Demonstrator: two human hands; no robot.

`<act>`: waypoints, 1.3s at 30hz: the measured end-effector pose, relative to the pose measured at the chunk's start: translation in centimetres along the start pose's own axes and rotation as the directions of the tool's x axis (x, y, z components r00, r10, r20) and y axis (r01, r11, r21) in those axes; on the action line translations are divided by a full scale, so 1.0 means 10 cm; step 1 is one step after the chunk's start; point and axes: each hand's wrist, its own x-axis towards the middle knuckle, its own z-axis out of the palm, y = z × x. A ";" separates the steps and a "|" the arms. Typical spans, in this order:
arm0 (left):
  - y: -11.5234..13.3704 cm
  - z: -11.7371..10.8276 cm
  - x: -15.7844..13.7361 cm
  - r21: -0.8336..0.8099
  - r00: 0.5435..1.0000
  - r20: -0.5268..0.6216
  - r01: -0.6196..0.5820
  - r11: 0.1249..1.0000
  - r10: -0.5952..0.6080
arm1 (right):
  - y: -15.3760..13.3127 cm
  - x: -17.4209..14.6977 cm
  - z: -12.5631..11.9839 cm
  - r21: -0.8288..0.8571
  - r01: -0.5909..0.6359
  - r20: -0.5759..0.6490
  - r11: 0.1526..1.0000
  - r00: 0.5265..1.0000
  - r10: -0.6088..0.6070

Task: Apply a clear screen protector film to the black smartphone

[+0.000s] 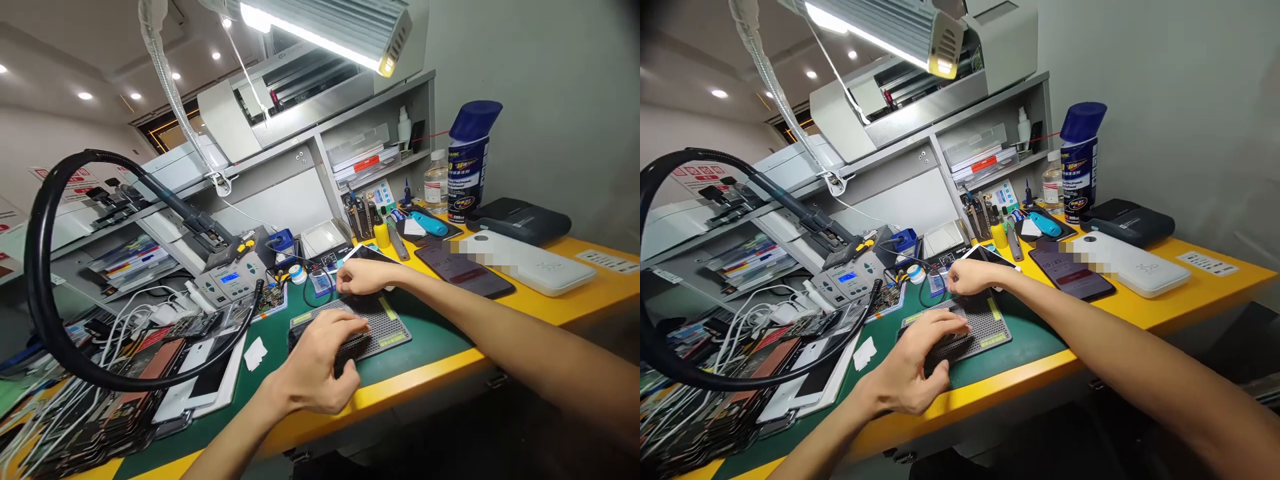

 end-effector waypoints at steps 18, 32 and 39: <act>-0.68 -0.97 -0.86 0.570 0.625 0.149 0.579 0.583 -0.767 | 0.09 0.11 -0.03 0.120 -0.155 -0.561 0.981 0.804 0.196; -0.43 -0.24 -0.07 0.377 0.912 0.105 0.333 0.864 -0.397 | 0.05 0.10 0.11 0.207 -0.110 -0.425 0.972 0.885 0.190; -0.39 0.12 0.34 0.348 0.924 0.063 0.335 0.876 -0.378 | 0.08 0.13 0.18 0.169 -0.107 -0.408 0.980 0.897 0.169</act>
